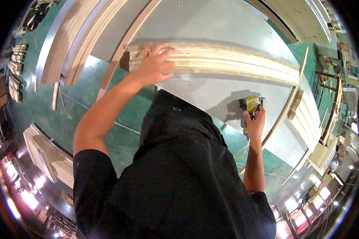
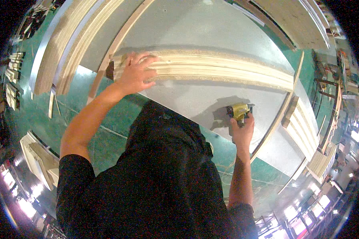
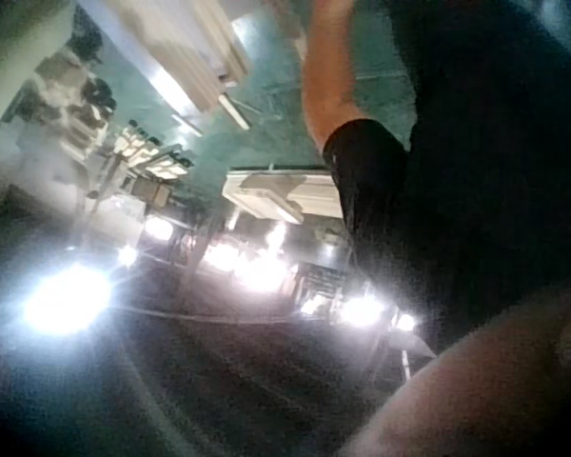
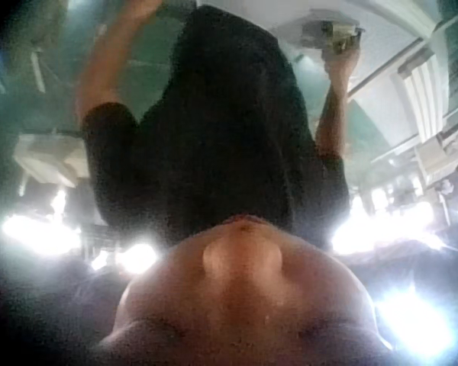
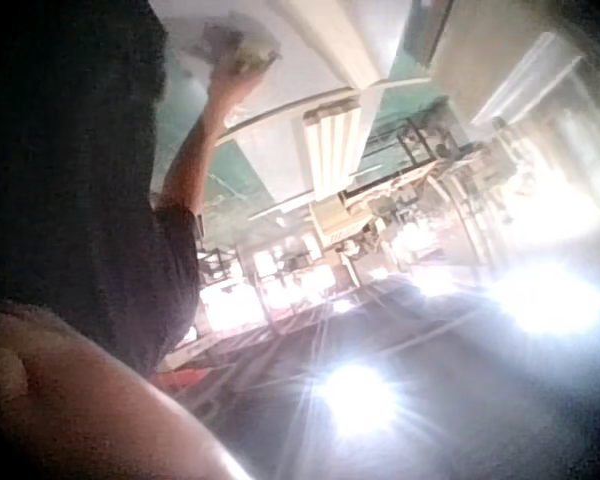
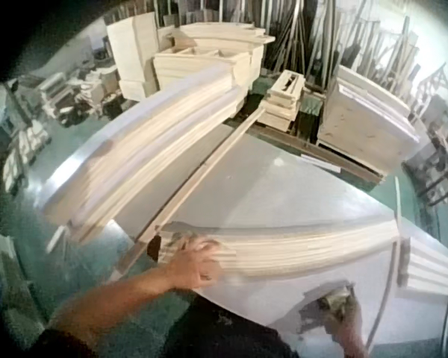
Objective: The person assembles a wooden frame on a large workbench using a pneumatic nail gun. They repeatedly pick up long, thin wooden strips, align them against a base structure, and secure them with nails. The process involves handling multiple strips and adjusting their positions to form a rectangular frame.
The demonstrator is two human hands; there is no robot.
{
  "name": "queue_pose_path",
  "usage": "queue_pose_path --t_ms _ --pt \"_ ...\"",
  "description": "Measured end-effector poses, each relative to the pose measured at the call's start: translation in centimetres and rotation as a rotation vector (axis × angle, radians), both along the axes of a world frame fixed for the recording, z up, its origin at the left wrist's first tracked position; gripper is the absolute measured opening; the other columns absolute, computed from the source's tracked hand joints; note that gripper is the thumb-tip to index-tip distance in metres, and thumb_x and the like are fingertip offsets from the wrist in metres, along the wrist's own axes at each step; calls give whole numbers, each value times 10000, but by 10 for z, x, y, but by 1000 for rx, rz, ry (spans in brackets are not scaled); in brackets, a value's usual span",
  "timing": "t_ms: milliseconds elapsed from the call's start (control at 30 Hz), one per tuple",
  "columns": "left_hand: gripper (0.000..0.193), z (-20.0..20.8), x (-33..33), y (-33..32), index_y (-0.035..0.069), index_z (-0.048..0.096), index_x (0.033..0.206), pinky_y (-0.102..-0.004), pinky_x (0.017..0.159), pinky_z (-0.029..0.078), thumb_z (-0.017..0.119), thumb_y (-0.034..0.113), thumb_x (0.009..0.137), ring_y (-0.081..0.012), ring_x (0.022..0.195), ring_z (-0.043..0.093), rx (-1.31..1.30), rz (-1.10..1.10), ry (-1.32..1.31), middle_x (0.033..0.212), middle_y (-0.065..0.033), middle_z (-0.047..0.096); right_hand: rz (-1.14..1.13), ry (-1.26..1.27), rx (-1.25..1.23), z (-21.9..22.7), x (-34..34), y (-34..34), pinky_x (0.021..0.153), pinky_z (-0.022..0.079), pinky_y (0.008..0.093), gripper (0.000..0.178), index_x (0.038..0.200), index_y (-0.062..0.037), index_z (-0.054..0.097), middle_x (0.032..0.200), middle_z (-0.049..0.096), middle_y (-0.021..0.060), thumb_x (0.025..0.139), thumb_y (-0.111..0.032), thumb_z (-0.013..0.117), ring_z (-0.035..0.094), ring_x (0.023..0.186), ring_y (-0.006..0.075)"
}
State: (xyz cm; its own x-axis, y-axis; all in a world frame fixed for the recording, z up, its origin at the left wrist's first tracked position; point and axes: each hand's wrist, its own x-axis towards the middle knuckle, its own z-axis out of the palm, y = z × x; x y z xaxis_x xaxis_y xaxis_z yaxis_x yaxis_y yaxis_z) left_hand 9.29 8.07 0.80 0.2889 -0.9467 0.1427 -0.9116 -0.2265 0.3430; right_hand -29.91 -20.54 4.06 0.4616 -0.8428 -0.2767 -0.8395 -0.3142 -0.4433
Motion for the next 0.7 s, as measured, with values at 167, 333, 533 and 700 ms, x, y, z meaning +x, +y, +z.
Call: queue_pose_path --t_ms 167,333,533,700 --pt "432 18 19 -6 235 750 1055 -698 1173 202 870 358 658 -374 1475 292 46 -117 20 1578 -70 390 110 78 -148 -23 -11 -2 1032 466 451 890 1453 26 406 1378 535 251 753 -258 876 562 1236 398" --pt "445 11 31 -9 264 740 1104 -633 1181 235 857 318 678 -410 1455 325 23 -184 70 1560 -166 382 37 95 -65 -20 2 -2 983 501 462 921 1455 8 393 1284 617 246 741 -297 889 619 1160 410" --pt "594 2 36 -11 259 656 1224 -585 1135 325 865 280 668 -431 1406 384 -19 -216 58 1546 -182 370 34 102 89 -11 15 -15 909 516 437 673 1339 -12 459 1105 671 193 771 -166 786 661 1028 364" --pt "815 -6 39 -12 139 525 1371 -574 1122 344 872 292 649 -429 1375 397 -36 -181 85 1525 -194 364 -45 115 60 -12 -1 -45 683 521 386 384 1115 -35 602 866 653 114 780 -143 756 653 764 245"
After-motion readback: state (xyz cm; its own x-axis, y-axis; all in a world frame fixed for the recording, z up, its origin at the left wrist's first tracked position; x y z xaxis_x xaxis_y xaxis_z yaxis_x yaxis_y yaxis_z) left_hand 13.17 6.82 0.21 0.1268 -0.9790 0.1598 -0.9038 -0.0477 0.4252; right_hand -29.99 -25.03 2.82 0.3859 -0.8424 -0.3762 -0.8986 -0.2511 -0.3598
